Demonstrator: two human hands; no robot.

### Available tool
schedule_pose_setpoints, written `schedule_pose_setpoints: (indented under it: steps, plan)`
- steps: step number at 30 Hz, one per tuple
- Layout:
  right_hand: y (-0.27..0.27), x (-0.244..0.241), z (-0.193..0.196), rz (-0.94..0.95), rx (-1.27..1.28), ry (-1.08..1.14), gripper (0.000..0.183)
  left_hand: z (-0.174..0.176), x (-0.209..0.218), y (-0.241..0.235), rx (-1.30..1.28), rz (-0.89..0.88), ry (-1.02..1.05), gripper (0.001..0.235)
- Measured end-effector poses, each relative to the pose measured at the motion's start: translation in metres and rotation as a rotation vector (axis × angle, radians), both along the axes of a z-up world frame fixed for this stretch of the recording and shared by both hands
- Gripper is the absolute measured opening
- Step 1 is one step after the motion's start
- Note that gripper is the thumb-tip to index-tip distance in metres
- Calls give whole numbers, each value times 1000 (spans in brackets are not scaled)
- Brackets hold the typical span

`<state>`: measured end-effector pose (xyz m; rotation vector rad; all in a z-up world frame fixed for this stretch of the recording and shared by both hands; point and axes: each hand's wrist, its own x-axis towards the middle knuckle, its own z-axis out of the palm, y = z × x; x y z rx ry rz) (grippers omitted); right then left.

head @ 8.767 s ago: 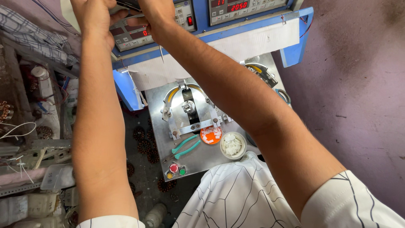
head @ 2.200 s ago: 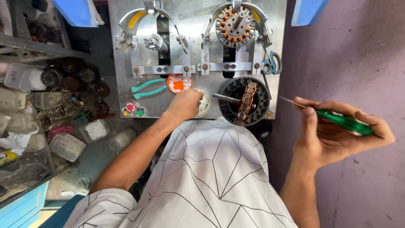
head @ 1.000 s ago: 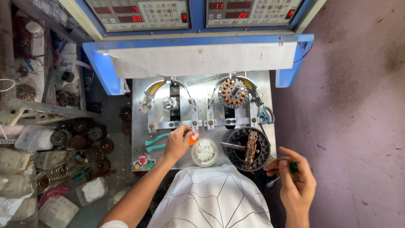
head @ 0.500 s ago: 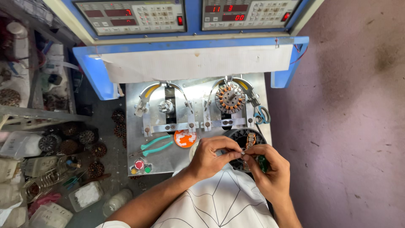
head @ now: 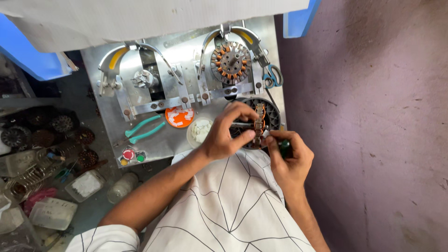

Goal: The person winds copper wire onto fan stators using an industrial winding machine, then uses a screwdriver to secure the wire ends and tidy the connections.

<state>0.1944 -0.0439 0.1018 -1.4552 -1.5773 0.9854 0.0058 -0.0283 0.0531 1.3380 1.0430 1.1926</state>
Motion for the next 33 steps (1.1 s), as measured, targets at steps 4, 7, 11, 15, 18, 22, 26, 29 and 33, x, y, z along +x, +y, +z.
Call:
schedule_pose_setpoints:
  steps: [4, 7, 11, 15, 18, 22, 26, 29, 33]
  plan:
    - [2, 0, 0, -69, 8, -159, 14, -19, -1, 17, 65, -64, -158, 47]
    - [2, -4, -1, -2, 203, -220, 14, -29, -5, 26, 123, -212, -148, 52]
    - [0, -7, -8, -8, 291, -321, 16, -39, -8, 31, 174, -333, -86, 43]
    - [1, -6, -18, 3, 392, -358, 16, -46, -8, 35, 157, -341, -129, 39]
    - [-1, -4, -23, 7, 435, -385, 17, -47, -8, 35, 141, -338, -138, 39]
    - [1, -6, -27, 7, 490, -429, 18, -46, -9, 35, 133, -340, -136, 38]
    - [2, -7, -24, 42, 439, -437, 19, -47, -7, 34, 149, -331, -137, 41]
    - [6, -4, -16, 98, 371, -443, 20, -47, -8, 33, 155, -334, -170, 41]
    - [14, -4, -7, 151, 323, -432, 22, -47, -9, 34, 133, -348, -177, 38]
